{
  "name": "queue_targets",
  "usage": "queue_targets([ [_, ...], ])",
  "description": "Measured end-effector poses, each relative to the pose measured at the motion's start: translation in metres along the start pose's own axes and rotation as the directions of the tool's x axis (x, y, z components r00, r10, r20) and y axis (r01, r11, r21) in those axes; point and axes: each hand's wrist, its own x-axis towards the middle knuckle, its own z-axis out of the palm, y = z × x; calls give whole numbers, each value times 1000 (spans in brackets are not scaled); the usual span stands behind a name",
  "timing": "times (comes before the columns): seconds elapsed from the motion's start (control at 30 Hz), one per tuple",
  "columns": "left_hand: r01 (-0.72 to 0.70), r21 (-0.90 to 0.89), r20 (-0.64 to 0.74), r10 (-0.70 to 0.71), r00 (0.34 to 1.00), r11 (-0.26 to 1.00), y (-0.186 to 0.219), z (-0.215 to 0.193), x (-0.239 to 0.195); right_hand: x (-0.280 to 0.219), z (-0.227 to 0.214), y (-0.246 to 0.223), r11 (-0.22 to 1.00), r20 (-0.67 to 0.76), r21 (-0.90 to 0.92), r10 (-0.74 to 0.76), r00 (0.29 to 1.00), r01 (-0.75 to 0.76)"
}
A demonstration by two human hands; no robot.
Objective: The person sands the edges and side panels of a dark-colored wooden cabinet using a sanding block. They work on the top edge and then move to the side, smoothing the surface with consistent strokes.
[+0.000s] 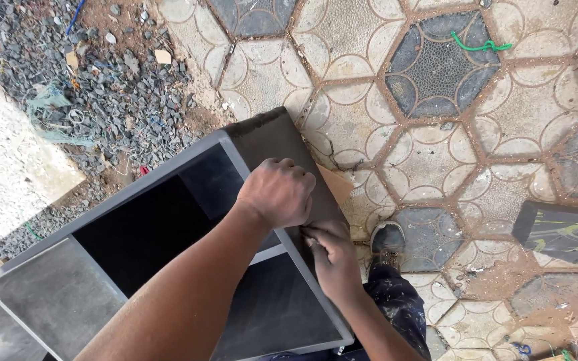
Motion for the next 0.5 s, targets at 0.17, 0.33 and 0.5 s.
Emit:
queue_targets([
  [0.17, -4, -13, 7, 4, 1000, 1000, 0, 2, 2, 3, 9, 27, 1000, -46, 10, -13, 999, 13],
  [0.33, -5, 8, -19, 6, 1000, 1000, -1, 6, 2, 0, 6, 13, 1000, -41, -21, 12, 999, -13],
  [0.5, -2, 4, -80, 2, 997, 1000, -2, 9, 0, 13, 7, 37, 994, 5, -110, 27, 1000, -27],
])
